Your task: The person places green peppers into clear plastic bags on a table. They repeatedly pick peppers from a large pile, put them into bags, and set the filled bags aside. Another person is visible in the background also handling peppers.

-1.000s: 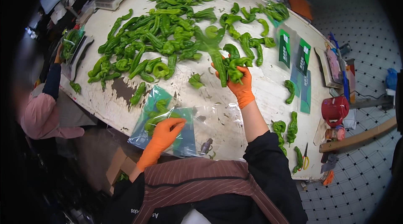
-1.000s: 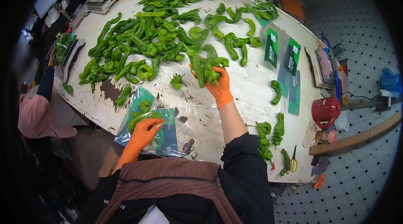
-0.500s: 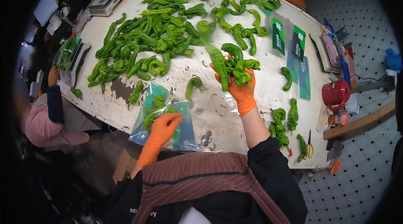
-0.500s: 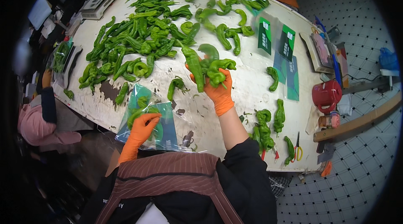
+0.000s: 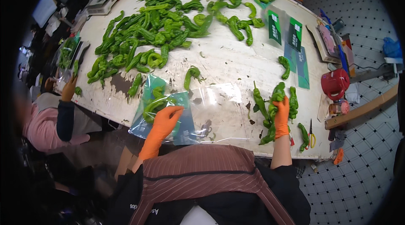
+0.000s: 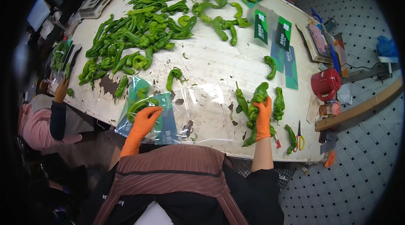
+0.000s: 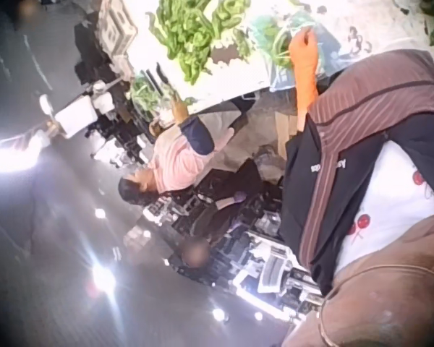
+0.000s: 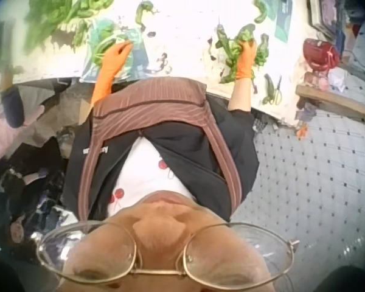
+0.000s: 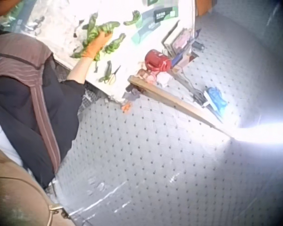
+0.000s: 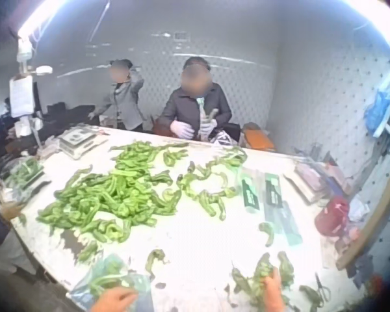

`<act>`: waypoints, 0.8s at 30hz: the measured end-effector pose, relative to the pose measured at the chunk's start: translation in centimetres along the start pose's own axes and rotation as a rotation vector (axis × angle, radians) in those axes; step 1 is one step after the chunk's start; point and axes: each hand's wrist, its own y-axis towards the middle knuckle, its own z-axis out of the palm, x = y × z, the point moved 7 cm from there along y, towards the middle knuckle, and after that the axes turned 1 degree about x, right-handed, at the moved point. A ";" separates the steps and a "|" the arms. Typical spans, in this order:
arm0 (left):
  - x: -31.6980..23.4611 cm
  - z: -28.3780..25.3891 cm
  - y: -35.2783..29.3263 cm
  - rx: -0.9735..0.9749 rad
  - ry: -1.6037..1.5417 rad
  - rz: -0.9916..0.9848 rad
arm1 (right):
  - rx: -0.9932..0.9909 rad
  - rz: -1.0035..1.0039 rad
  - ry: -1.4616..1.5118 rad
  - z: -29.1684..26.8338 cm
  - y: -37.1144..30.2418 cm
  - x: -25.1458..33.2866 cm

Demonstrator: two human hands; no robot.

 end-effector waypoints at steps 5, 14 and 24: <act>-0.6 0.2 -0.2 0.018 0.075 0.050 | 0.213 0.033 -0.041 7.0 0.8 -0.4; 0.9 -0.7 -1.2 -0.013 0.050 -0.001 | 1.016 -0.557 -0.606 34.3 0.5 -1.2; 0.2 -0.3 -2.0 -0.013 0.021 -0.017 | 0.866 -0.460 -0.512 35.0 2.8 -4.4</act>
